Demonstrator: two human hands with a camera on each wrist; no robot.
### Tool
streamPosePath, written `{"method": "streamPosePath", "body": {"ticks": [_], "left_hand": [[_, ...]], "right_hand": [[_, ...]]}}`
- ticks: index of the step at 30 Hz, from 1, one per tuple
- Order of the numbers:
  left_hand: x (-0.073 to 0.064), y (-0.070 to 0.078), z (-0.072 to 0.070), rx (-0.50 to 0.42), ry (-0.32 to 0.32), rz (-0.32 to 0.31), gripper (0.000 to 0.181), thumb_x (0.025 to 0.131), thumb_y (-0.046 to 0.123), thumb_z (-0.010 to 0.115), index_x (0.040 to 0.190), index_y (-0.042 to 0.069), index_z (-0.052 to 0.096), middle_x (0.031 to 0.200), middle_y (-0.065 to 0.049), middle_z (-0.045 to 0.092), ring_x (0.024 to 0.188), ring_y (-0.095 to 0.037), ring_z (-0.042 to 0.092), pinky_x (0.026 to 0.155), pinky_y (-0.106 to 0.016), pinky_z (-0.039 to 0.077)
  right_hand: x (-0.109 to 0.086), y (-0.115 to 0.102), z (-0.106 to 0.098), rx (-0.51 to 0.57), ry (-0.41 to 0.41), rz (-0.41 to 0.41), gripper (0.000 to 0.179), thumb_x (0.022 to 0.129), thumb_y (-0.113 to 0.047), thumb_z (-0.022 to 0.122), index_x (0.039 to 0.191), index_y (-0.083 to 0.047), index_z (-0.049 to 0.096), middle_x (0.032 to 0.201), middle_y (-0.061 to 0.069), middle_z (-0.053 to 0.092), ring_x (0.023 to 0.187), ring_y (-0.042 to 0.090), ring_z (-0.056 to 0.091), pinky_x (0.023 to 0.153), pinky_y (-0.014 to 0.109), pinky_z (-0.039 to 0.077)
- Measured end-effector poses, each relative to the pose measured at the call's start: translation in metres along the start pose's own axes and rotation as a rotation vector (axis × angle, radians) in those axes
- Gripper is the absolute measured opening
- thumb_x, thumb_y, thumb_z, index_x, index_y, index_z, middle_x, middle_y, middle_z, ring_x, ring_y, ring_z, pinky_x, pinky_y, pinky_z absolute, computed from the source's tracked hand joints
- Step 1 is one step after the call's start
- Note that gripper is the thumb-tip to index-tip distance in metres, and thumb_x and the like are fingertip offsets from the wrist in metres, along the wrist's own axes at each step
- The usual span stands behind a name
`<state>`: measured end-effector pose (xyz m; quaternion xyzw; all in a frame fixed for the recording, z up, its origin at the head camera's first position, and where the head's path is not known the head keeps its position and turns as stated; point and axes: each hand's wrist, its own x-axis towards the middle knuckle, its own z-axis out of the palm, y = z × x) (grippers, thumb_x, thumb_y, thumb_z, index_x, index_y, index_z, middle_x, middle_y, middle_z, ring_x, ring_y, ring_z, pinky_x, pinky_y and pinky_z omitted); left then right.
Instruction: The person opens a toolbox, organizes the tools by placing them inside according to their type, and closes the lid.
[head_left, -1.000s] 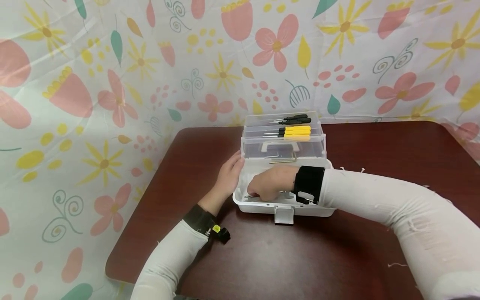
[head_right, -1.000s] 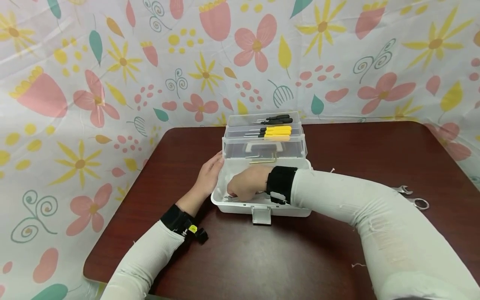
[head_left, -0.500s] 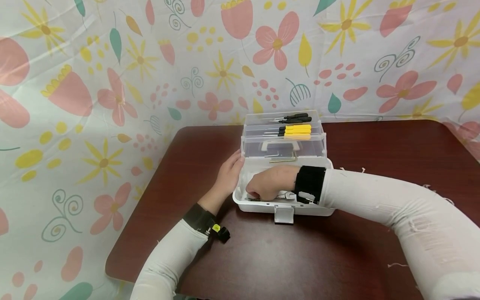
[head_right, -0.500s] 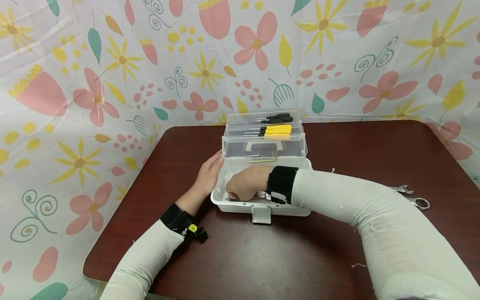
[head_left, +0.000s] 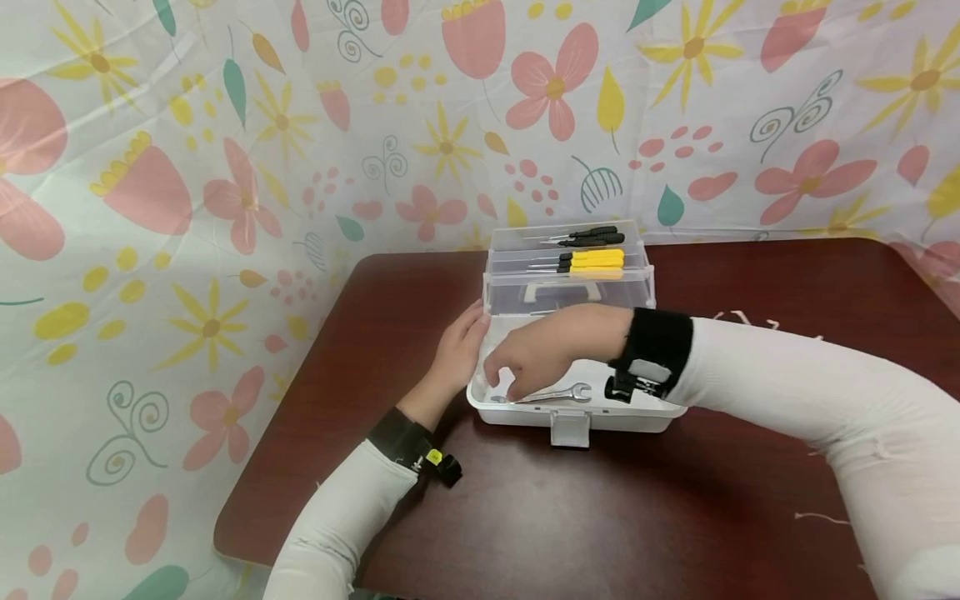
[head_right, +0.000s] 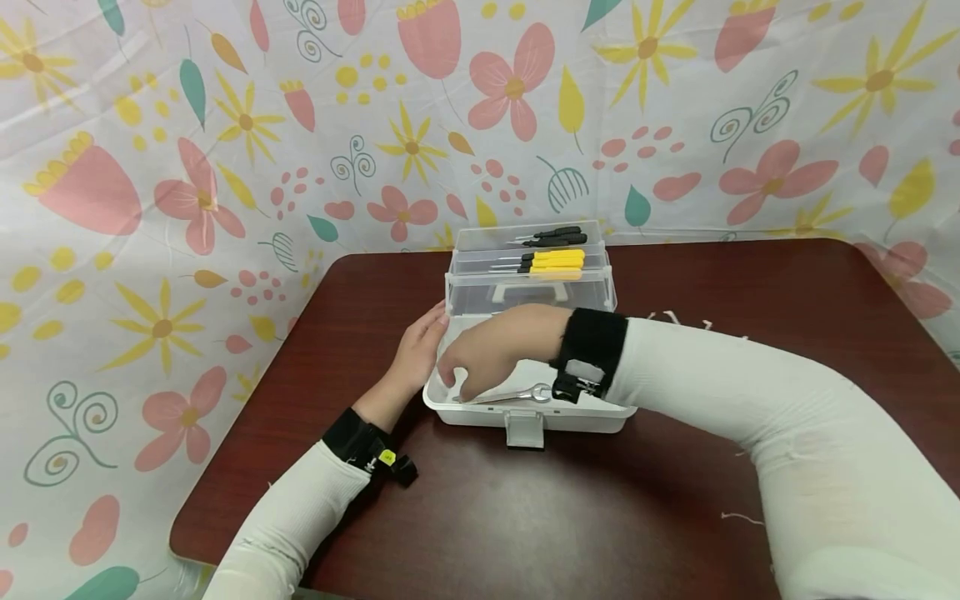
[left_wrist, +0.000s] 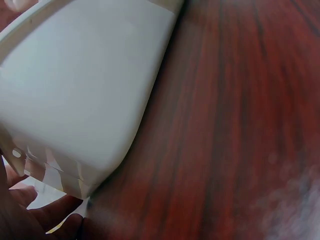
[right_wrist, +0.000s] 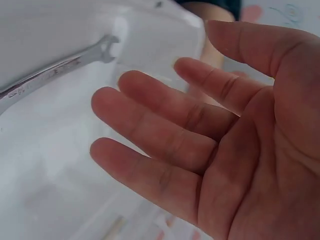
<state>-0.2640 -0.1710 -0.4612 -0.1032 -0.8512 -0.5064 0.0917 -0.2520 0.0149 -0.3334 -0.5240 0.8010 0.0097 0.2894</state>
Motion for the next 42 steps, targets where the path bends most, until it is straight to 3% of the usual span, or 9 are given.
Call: {"method": "streamPosePath", "body": {"ticks": [5, 12, 17, 21, 25, 29, 36, 42], "left_hand": [[0.001, 0.0, 0.002, -0.001, -0.009, -0.012, 0.054, 0.109, 0.045, 0.04, 0.142, 0.008, 0.061, 0.165, -0.006, 0.042, 0.155, -0.023, 0.036, 0.128, -0.047, 0.027], [-0.001, 0.002, 0.0, 0.015, -0.009, -0.04, 0.055, 0.109, 0.044, 0.04, 0.146, 0.008, 0.058, 0.165, -0.004, 0.041, 0.155, -0.024, 0.035, 0.129, -0.047, 0.027], [0.001, 0.001, 0.0, -0.002, -0.002, -0.046, 0.055, 0.109, 0.046, 0.04, 0.146, 0.009, 0.058, 0.166, -0.001, 0.041, 0.156, -0.022, 0.034, 0.129, -0.046, 0.026], [0.002, 0.0, 0.001, -0.012, -0.005, -0.05, 0.057, 0.108, 0.046, 0.04, 0.145, 0.007, 0.058, 0.166, -0.001, 0.04, 0.156, -0.022, 0.034, 0.129, -0.047, 0.025], [0.002, 0.0, 0.003, -0.025, 0.002, -0.043, 0.055, 0.108, 0.044, 0.041, 0.144, 0.006, 0.059, 0.166, -0.006, 0.04, 0.156, -0.023, 0.034, 0.129, -0.048, 0.025], [0.002, 0.0, 0.004, -0.025, -0.005, -0.041, 0.055, 0.109, 0.044, 0.04, 0.145, 0.006, 0.058, 0.166, -0.008, 0.039, 0.156, -0.023, 0.033, 0.13, -0.049, 0.024], [0.001, 0.002, 0.002, -0.013, -0.003, -0.053, 0.055, 0.109, 0.045, 0.039, 0.145, 0.008, 0.058, 0.166, 0.0, 0.041, 0.156, -0.022, 0.034, 0.13, -0.048, 0.024], [0.001, 0.0, 0.003, -0.003, -0.005, -0.059, 0.055, 0.109, 0.045, 0.039, 0.145, 0.009, 0.058, 0.166, 0.001, 0.041, 0.156, -0.021, 0.034, 0.13, -0.045, 0.024]], "right_hand": [[-0.042, 0.009, 0.004, 0.072, 0.146, -0.029, 0.031, 0.101, -0.033, 0.061, 0.13, -0.024, 0.062, 0.1, -0.007, 0.071, 0.09, 0.008, 0.065, 0.085, 0.033, 0.056], [-0.114, 0.038, 0.03, 0.23, 0.502, -0.037, 0.029, 0.102, -0.029, 0.065, 0.13, -0.024, 0.063, 0.103, -0.011, 0.073, 0.095, 0.003, 0.068, 0.088, 0.03, 0.06], [-0.165, 0.069, 0.055, 0.26, 0.766, 0.103, 0.03, 0.099, -0.023, 0.069, 0.127, -0.033, 0.065, 0.103, -0.016, 0.071, 0.085, 0.002, 0.065, 0.075, 0.022, 0.055], [-0.196, 0.104, 0.078, 0.25, 0.879, 0.31, 0.029, 0.098, -0.022, 0.071, 0.123, -0.034, 0.066, 0.1, -0.015, 0.073, 0.087, 0.001, 0.063, 0.073, 0.019, 0.049], [-0.221, 0.145, 0.101, 0.292, 0.889, 0.501, 0.028, 0.096, -0.029, 0.073, 0.124, -0.026, 0.068, 0.101, -0.008, 0.075, 0.087, -0.004, 0.061, 0.072, 0.014, 0.044], [-0.237, 0.177, 0.119, 0.339, 0.841, 0.604, 0.036, 0.093, -0.032, 0.077, 0.123, -0.015, 0.069, 0.103, 0.002, 0.075, 0.083, -0.008, 0.057, 0.068, 0.016, 0.045], [-0.228, 0.192, 0.137, 0.326, 0.671, 0.622, 0.037, 0.086, -0.032, 0.083, 0.113, -0.009, 0.074, 0.098, 0.001, 0.074, 0.078, -0.001, 0.057, 0.069, 0.024, 0.051], [-0.215, 0.19, 0.149, 0.433, 0.584, 0.605, 0.036, 0.081, -0.029, 0.086, 0.105, -0.006, 0.072, 0.087, 0.001, 0.069, 0.073, 0.007, 0.056, 0.064, 0.026, 0.049]]}}
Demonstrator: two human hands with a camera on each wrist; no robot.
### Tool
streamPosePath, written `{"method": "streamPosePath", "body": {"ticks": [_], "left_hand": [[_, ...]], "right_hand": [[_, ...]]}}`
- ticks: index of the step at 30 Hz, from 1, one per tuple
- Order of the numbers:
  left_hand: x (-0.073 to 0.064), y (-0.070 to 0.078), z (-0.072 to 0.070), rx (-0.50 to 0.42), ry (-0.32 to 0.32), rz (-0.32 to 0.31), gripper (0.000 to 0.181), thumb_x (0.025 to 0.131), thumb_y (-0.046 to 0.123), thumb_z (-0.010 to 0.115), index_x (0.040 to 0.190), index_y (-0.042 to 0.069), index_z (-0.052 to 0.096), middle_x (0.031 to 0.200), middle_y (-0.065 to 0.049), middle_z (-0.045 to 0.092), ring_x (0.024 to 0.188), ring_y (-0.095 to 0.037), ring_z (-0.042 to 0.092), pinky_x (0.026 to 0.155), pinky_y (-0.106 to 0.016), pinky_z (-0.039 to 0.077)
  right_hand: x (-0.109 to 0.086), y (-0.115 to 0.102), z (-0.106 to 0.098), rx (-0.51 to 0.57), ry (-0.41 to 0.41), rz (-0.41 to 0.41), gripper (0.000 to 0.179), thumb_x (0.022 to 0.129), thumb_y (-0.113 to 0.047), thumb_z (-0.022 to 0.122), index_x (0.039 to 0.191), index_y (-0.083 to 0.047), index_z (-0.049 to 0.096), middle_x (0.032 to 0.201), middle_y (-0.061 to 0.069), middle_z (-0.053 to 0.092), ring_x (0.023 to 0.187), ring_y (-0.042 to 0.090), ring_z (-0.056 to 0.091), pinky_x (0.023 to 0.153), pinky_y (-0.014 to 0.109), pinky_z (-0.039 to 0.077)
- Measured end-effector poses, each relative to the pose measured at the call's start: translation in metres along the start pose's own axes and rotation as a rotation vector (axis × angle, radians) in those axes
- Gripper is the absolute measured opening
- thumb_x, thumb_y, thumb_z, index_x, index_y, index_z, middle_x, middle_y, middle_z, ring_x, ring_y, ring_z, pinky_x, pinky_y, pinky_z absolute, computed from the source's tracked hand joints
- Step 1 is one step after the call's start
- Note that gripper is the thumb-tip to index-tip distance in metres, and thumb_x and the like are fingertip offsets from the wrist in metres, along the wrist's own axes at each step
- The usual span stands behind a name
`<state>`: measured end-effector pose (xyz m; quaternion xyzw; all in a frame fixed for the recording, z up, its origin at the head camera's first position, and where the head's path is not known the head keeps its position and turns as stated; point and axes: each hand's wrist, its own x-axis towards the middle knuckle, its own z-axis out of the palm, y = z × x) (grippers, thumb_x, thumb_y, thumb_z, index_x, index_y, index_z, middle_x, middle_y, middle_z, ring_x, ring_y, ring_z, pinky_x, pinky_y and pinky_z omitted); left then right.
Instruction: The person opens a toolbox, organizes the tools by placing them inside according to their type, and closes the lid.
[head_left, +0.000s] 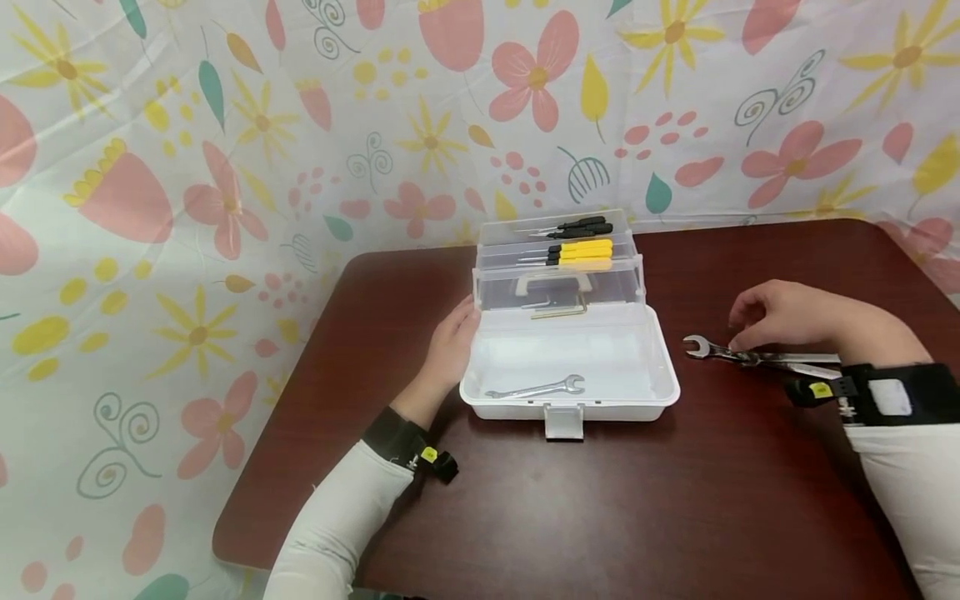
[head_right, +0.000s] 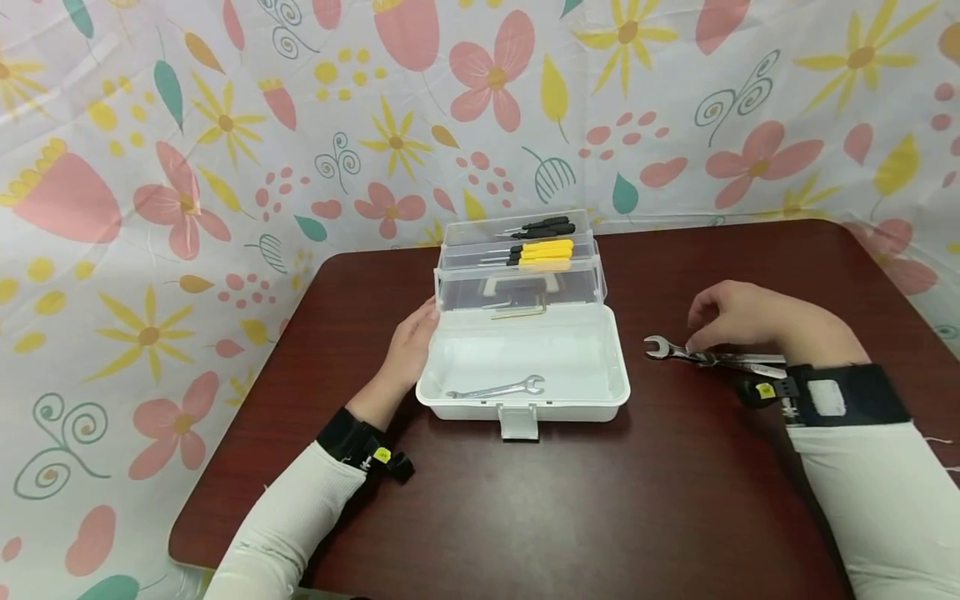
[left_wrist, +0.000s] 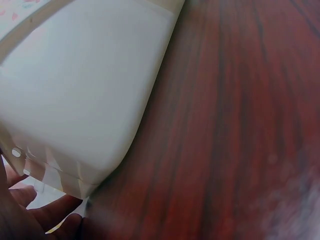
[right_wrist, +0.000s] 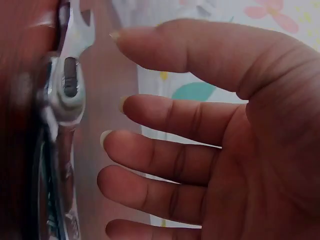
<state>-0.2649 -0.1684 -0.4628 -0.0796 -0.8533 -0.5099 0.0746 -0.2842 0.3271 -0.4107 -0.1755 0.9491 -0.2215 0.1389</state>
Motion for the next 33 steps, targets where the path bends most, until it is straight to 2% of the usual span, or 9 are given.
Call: {"method": "streamPosePath", "body": {"ticks": [5, 11, 17, 23, 33], "left_hand": [[0.001, 0.0, -0.002, -0.008, -0.009, 0.006, 0.055, 0.109, 0.045, 0.04, 0.145, 0.008, 0.059, 0.166, -0.002, 0.04, 0.156, -0.021, 0.033, 0.13, -0.046, 0.024], [0.004, 0.002, -0.004, -0.012, 0.004, 0.021, 0.054, 0.108, 0.045, 0.04, 0.143, 0.009, 0.06, 0.165, 0.0, 0.041, 0.156, -0.021, 0.034, 0.129, -0.047, 0.025], [0.002, -0.001, -0.001, 0.002, 0.005, -0.001, 0.052, 0.108, 0.046, 0.041, 0.142, 0.013, 0.062, 0.165, -0.001, 0.041, 0.155, -0.02, 0.035, 0.129, -0.045, 0.026], [0.002, 0.0, -0.001, 0.003, 0.005, 0.023, 0.053, 0.109, 0.043, 0.04, 0.143, 0.008, 0.06, 0.165, -0.009, 0.04, 0.156, -0.025, 0.034, 0.129, -0.05, 0.025], [0.0, 0.0, -0.001, -0.002, 0.005, 0.015, 0.053, 0.109, 0.043, 0.04, 0.143, 0.009, 0.06, 0.165, -0.003, 0.041, 0.156, -0.022, 0.034, 0.13, -0.047, 0.025]], "right_hand": [[-0.006, 0.006, 0.003, -0.004, -0.039, 0.014, 0.028, 0.079, -0.028, 0.087, 0.091, -0.009, 0.071, 0.08, -0.001, 0.065, 0.067, 0.007, 0.052, 0.06, 0.026, 0.045], [-0.01, 0.012, 0.003, 0.007, -0.049, -0.023, 0.02, 0.079, -0.021, 0.083, 0.076, -0.01, 0.067, 0.066, -0.006, 0.056, 0.059, 0.005, 0.049, 0.055, 0.024, 0.042], [-0.013, 0.015, 0.003, -0.003, -0.079, -0.009, 0.016, 0.077, -0.017, 0.079, 0.074, -0.01, 0.065, 0.065, -0.006, 0.054, 0.059, 0.006, 0.047, 0.055, 0.025, 0.04], [-0.013, 0.021, 0.003, -0.018, -0.076, 0.012, 0.016, 0.077, -0.015, 0.077, 0.072, -0.01, 0.064, 0.064, -0.006, 0.052, 0.058, 0.007, 0.047, 0.055, 0.024, 0.04], [-0.012, 0.026, 0.005, -0.017, -0.021, -0.019, 0.015, 0.074, -0.011, 0.076, 0.072, -0.011, 0.062, 0.063, -0.007, 0.051, 0.056, 0.005, 0.045, 0.054, 0.023, 0.039]]}}
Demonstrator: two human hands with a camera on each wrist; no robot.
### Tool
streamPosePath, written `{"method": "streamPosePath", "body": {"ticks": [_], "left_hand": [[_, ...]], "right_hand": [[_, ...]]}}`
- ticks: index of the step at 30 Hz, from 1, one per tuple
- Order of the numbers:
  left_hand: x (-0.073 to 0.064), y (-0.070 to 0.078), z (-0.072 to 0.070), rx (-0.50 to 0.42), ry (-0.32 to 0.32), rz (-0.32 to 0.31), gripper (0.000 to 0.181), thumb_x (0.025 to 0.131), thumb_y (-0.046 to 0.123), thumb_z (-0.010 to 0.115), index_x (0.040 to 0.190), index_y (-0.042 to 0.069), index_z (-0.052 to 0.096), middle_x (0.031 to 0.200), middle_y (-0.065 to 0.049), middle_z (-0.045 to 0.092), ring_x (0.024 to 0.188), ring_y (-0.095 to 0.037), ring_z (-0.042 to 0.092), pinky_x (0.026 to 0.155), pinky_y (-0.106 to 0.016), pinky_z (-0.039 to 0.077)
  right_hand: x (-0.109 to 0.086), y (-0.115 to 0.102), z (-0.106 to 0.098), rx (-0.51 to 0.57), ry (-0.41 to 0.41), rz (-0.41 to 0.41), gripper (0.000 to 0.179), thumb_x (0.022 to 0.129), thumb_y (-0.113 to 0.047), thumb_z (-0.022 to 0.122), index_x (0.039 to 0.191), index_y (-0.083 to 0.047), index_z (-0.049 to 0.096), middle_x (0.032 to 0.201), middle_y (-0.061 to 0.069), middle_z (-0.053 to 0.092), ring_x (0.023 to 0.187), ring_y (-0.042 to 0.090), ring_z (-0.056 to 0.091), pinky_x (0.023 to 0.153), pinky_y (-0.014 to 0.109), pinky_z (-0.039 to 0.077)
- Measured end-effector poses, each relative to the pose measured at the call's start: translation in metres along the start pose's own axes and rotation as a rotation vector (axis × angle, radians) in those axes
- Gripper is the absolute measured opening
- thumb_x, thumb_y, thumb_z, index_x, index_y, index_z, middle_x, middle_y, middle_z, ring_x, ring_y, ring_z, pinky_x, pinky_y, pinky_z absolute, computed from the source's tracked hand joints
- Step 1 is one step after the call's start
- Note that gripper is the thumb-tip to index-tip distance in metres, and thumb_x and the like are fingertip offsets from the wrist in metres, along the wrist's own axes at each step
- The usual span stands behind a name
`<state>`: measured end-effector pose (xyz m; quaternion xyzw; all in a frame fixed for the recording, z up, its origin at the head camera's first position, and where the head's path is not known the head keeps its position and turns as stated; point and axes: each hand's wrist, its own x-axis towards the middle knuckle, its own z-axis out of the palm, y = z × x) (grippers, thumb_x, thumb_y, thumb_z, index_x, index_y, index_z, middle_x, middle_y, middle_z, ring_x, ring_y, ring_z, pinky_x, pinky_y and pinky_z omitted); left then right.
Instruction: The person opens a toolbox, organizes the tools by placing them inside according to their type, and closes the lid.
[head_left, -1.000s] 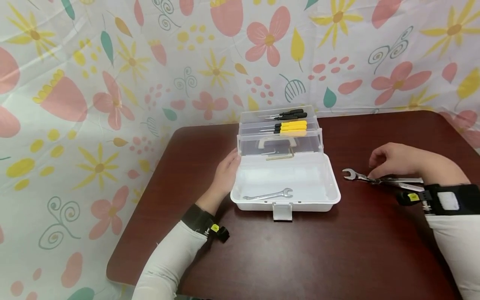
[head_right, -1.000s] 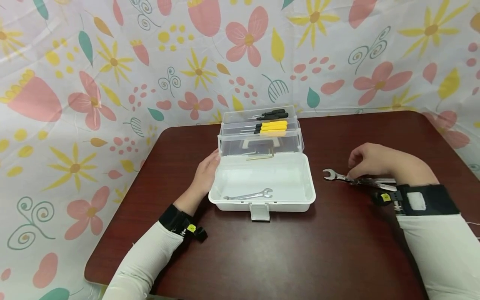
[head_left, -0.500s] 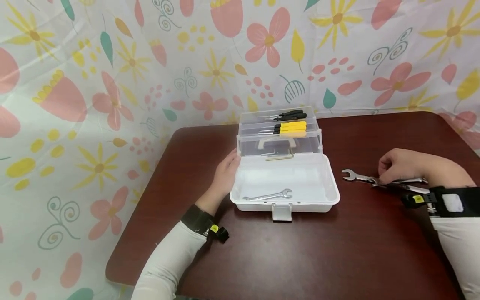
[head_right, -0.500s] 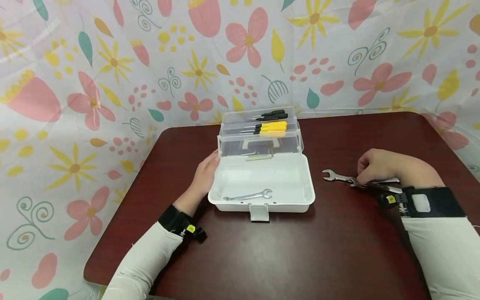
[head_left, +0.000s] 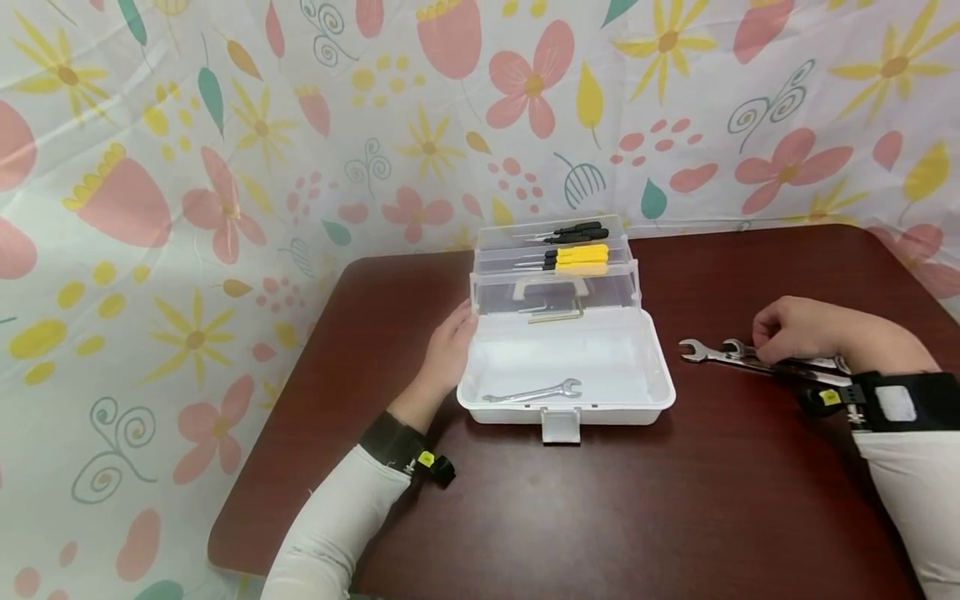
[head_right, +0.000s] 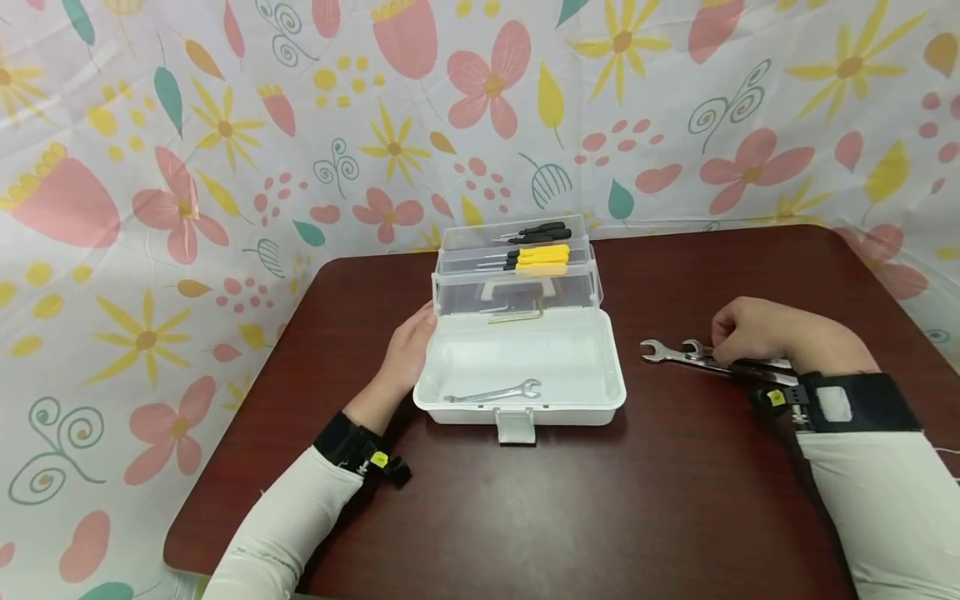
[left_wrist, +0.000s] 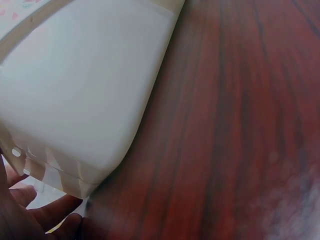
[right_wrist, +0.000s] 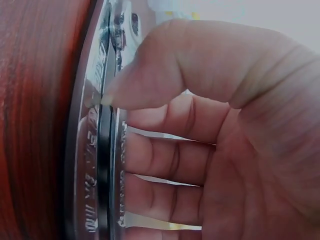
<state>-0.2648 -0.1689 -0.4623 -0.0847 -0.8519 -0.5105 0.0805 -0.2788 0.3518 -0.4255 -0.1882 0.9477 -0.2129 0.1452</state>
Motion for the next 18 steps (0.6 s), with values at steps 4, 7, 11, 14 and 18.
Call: {"method": "streamPosePath", "body": {"ticks": [4, 7, 11, 14, 18], "left_hand": [[-0.0004, 0.0, -0.0001, 0.0, 0.0, -0.006, 0.052, 0.109, 0.043, 0.04, 0.143, 0.009, 0.06, 0.165, 0.001, 0.041, 0.156, -0.02, 0.034, 0.13, -0.045, 0.025], [-0.0007, -0.0004, 0.0001, 0.004, -0.001, -0.009, 0.052, 0.109, 0.044, 0.04, 0.144, 0.01, 0.06, 0.165, 0.002, 0.041, 0.156, -0.019, 0.034, 0.13, -0.045, 0.025], [-0.0004, -0.0002, 0.0, 0.011, -0.001, -0.008, 0.053, 0.109, 0.045, 0.04, 0.144, 0.011, 0.06, 0.165, 0.003, 0.041, 0.156, -0.019, 0.034, 0.129, -0.046, 0.026], [0.0002, -0.0004, 0.0, 0.009, -0.001, 0.001, 0.052, 0.109, 0.043, 0.04, 0.143, 0.009, 0.061, 0.165, 0.0, 0.041, 0.156, -0.019, 0.034, 0.13, -0.046, 0.025], [0.0001, -0.0008, 0.0002, 0.001, -0.004, 0.011, 0.052, 0.109, 0.042, 0.04, 0.141, 0.007, 0.061, 0.165, -0.005, 0.041, 0.156, -0.021, 0.033, 0.13, -0.047, 0.025]], "right_hand": [[0.0002, 0.0008, 0.0006, 0.009, 0.005, 0.016, 0.016, 0.076, -0.011, 0.076, 0.074, -0.01, 0.06, 0.063, -0.006, 0.051, 0.055, 0.007, 0.045, 0.054, 0.024, 0.04], [0.0009, 0.0018, 0.0011, 0.018, 0.003, 0.024, 0.017, 0.077, -0.01, 0.076, 0.075, -0.009, 0.058, 0.064, -0.005, 0.049, 0.055, 0.008, 0.044, 0.054, 0.024, 0.039], [0.0017, 0.0035, 0.0013, 0.027, -0.006, 0.03, 0.017, 0.079, -0.008, 0.074, 0.076, -0.009, 0.057, 0.064, -0.005, 0.047, 0.054, 0.008, 0.042, 0.055, 0.025, 0.037], [0.0023, 0.0044, 0.0015, 0.022, -0.009, 0.036, 0.017, 0.08, -0.008, 0.074, 0.077, -0.009, 0.057, 0.064, -0.004, 0.047, 0.054, 0.009, 0.042, 0.055, 0.025, 0.037], [0.0032, 0.0044, 0.002, -0.012, 0.003, 0.048, 0.018, 0.08, -0.009, 0.074, 0.078, -0.01, 0.056, 0.066, -0.003, 0.047, 0.055, 0.01, 0.042, 0.056, 0.026, 0.036]]}}
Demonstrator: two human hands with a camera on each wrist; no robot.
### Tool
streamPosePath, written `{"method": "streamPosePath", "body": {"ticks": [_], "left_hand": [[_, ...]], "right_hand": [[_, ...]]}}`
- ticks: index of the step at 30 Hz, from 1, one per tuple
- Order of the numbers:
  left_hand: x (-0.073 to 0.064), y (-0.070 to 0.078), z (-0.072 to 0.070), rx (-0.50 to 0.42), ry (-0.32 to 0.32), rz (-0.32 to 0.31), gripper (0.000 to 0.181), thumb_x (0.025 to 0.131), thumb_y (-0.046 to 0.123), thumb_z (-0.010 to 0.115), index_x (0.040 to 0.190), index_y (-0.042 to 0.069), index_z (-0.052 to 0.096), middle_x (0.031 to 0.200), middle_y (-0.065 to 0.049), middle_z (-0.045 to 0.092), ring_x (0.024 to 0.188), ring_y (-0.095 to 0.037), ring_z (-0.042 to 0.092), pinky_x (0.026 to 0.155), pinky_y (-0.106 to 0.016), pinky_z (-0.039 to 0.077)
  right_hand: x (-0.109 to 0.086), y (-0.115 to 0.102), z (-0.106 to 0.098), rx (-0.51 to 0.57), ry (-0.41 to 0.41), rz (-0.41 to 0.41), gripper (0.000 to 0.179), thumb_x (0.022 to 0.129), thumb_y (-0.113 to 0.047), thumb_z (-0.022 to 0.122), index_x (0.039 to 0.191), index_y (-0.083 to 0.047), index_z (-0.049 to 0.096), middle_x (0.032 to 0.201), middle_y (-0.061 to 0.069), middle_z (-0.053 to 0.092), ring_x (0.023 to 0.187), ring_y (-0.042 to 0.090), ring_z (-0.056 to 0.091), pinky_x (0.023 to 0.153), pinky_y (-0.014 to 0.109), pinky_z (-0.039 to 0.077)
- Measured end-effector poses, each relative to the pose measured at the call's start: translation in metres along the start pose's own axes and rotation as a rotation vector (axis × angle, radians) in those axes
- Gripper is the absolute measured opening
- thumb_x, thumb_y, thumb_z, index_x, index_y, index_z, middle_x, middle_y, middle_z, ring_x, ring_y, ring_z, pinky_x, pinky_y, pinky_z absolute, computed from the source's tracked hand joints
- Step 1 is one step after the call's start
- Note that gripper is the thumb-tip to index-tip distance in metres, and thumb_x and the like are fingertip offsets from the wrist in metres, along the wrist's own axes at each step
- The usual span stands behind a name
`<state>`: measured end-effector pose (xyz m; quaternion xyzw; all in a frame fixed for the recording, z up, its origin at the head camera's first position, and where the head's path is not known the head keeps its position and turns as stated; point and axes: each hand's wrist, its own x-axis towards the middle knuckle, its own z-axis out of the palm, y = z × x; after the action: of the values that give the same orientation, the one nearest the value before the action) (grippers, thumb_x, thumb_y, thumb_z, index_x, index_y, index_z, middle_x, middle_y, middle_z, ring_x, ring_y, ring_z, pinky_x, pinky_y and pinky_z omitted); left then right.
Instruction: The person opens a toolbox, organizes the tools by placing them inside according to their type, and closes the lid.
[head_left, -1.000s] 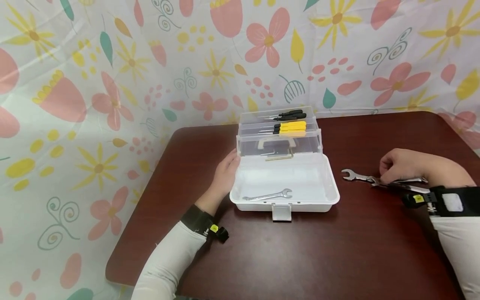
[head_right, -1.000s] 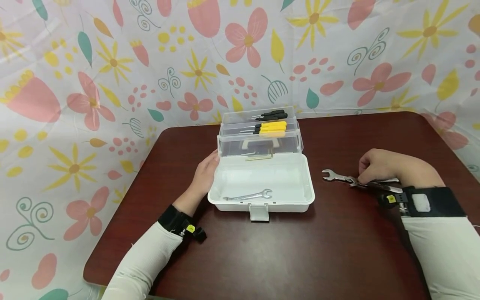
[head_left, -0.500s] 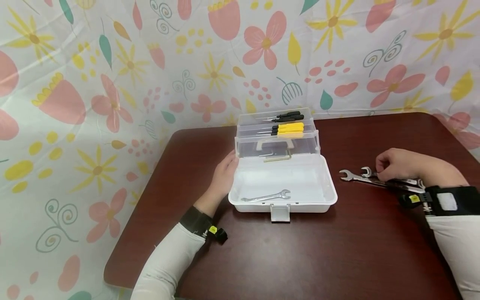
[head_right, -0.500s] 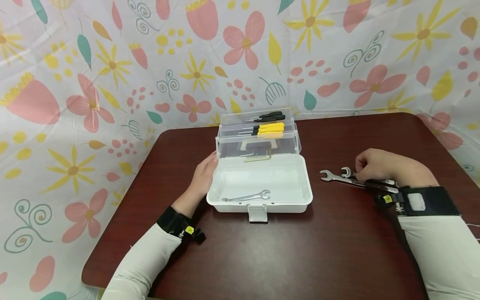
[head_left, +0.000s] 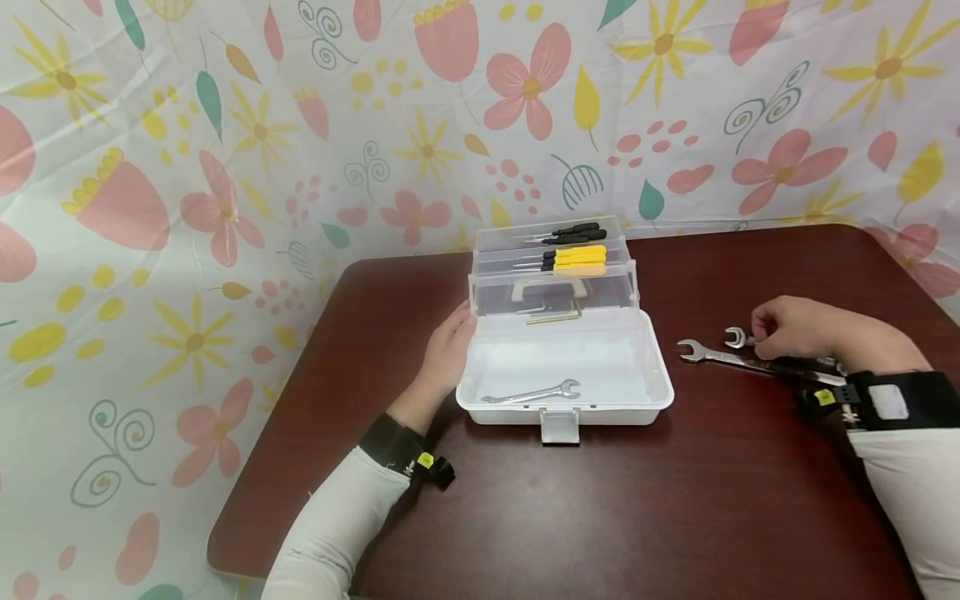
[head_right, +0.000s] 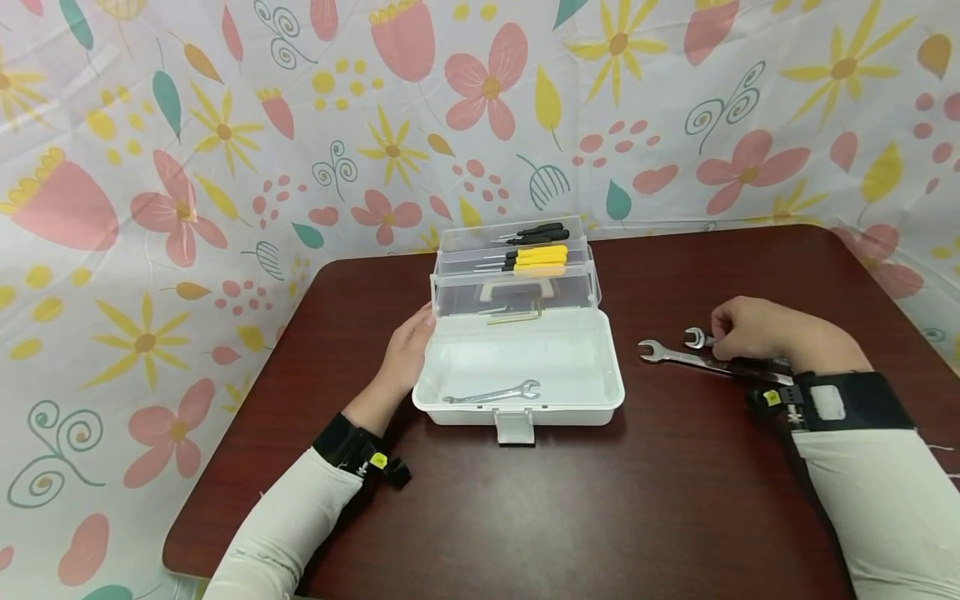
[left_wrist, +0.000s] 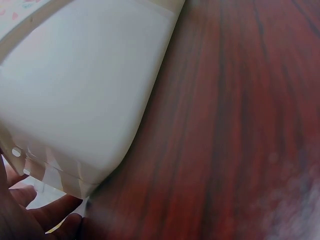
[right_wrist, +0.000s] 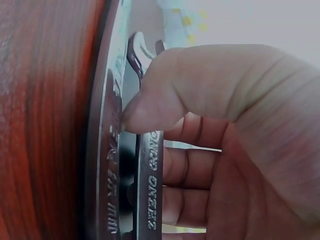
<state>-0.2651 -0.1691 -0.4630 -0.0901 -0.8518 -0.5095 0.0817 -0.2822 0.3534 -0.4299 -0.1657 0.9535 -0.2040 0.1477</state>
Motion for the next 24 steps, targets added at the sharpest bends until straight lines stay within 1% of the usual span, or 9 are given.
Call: {"method": "streamPosePath", "body": {"ticks": [2, 5, 11, 14, 15, 18, 20, 22, 24], "left_hand": [[-0.0001, -0.0002, 0.0, -0.002, 0.0, 0.002, 0.051, 0.109, 0.041, 0.04, 0.141, 0.007, 0.061, 0.165, -0.008, 0.041, 0.156, -0.022, 0.034, 0.13, -0.048, 0.025], [-0.0003, 0.0, 0.0001, -0.004, 0.0, -0.003, 0.051, 0.109, 0.04, 0.04, 0.141, 0.006, 0.061, 0.165, -0.009, 0.04, 0.156, -0.023, 0.034, 0.13, -0.049, 0.025], [-0.0015, 0.0014, 0.0001, 0.003, 0.008, -0.005, 0.051, 0.109, 0.041, 0.04, 0.141, 0.007, 0.061, 0.165, -0.002, 0.042, 0.155, -0.022, 0.035, 0.129, -0.047, 0.025], [-0.0019, 0.0019, 0.0001, 0.003, 0.012, 0.001, 0.051, 0.109, 0.041, 0.041, 0.141, 0.007, 0.061, 0.164, -0.002, 0.042, 0.155, -0.022, 0.035, 0.129, -0.047, 0.026], [-0.002, 0.0021, 0.0001, 0.004, 0.012, 0.001, 0.052, 0.109, 0.041, 0.04, 0.142, 0.007, 0.061, 0.164, -0.001, 0.042, 0.155, -0.022, 0.035, 0.129, -0.047, 0.026], [-0.0023, 0.0025, 0.0001, 0.007, 0.012, -0.004, 0.052, 0.109, 0.043, 0.04, 0.141, 0.008, 0.061, 0.165, -0.001, 0.042, 0.155, -0.022, 0.035, 0.129, -0.048, 0.026], [-0.0025, 0.0032, 0.0, 0.007, 0.012, -0.006, 0.052, 0.109, 0.043, 0.04, 0.141, 0.008, 0.062, 0.165, -0.001, 0.042, 0.155, -0.022, 0.035, 0.129, -0.048, 0.026], [-0.0024, 0.0035, 0.0001, 0.007, 0.013, -0.006, 0.052, 0.109, 0.044, 0.039, 0.14, 0.009, 0.062, 0.165, -0.001, 0.042, 0.155, -0.021, 0.035, 0.129, -0.049, 0.026], [-0.0024, 0.004, 0.0002, 0.008, 0.013, -0.006, 0.052, 0.109, 0.044, 0.039, 0.141, 0.009, 0.062, 0.165, -0.001, 0.042, 0.155, -0.021, 0.035, 0.129, -0.049, 0.026]], "right_hand": [[0.0003, -0.0006, 0.0002, -0.017, 0.008, 0.007, 0.019, 0.08, -0.009, 0.074, 0.078, -0.01, 0.056, 0.066, -0.003, 0.047, 0.056, 0.01, 0.042, 0.056, 0.026, 0.036], [0.0006, -0.001, 0.0006, -0.047, 0.023, 0.014, 0.019, 0.081, -0.01, 0.074, 0.078, -0.011, 0.055, 0.066, -0.003, 0.047, 0.058, 0.011, 0.042, 0.057, 0.027, 0.035], [0.0026, 0.0019, 0.0006, -0.122, 0.069, 0.001, 0.018, 0.083, -0.011, 0.071, 0.077, -0.014, 0.054, 0.067, -0.004, 0.045, 0.061, 0.013, 0.041, 0.059, 0.028, 0.032], [0.0037, 0.0032, 0.0, -0.127, 0.075, -0.003, 0.018, 0.086, -0.01, 0.068, 0.078, -0.014, 0.054, 0.065, -0.004, 0.043, 0.06, 0.012, 0.041, 0.059, 0.028, 0.032], [0.0037, 0.0035, -0.0003, -0.122, 0.073, -0.002, 0.016, 0.087, -0.01, 0.067, 0.079, -0.014, 0.054, 0.065, -0.004, 0.045, 0.059, 0.012, 0.043, 0.059, 0.028, 0.033], [0.0026, 0.0054, -0.0015, -0.087, 0.067, 0.007, 0.005, 0.091, -0.009, 0.064, 0.092, -0.007, 0.06, 0.069, -0.001, 0.054, 0.06, 0.014, 0.051, 0.058, 0.029, 0.039], [0.0013, 0.0066, -0.0022, -0.052, 0.058, 0.016, 0.013, 0.093, -0.008, 0.062, 0.104, -0.001, 0.061, 0.074, 0.002, 0.06, 0.062, 0.017, 0.056, 0.057, 0.03, 0.045], [-0.0007, 0.0072, -0.003, -0.006, 0.045, 0.028, 0.024, 0.095, -0.007, 0.06, 0.115, 0.005, 0.059, 0.08, 0.005, 0.063, 0.064, 0.02, 0.059, 0.057, 0.033, 0.049], [-0.0026, 0.0064, -0.0038, 0.026, 0.032, 0.043, 0.028, 0.097, -0.008, 0.059, 0.121, 0.006, 0.057, 0.082, 0.007, 0.064, 0.065, 0.022, 0.06, 0.056, 0.034, 0.05]]}}
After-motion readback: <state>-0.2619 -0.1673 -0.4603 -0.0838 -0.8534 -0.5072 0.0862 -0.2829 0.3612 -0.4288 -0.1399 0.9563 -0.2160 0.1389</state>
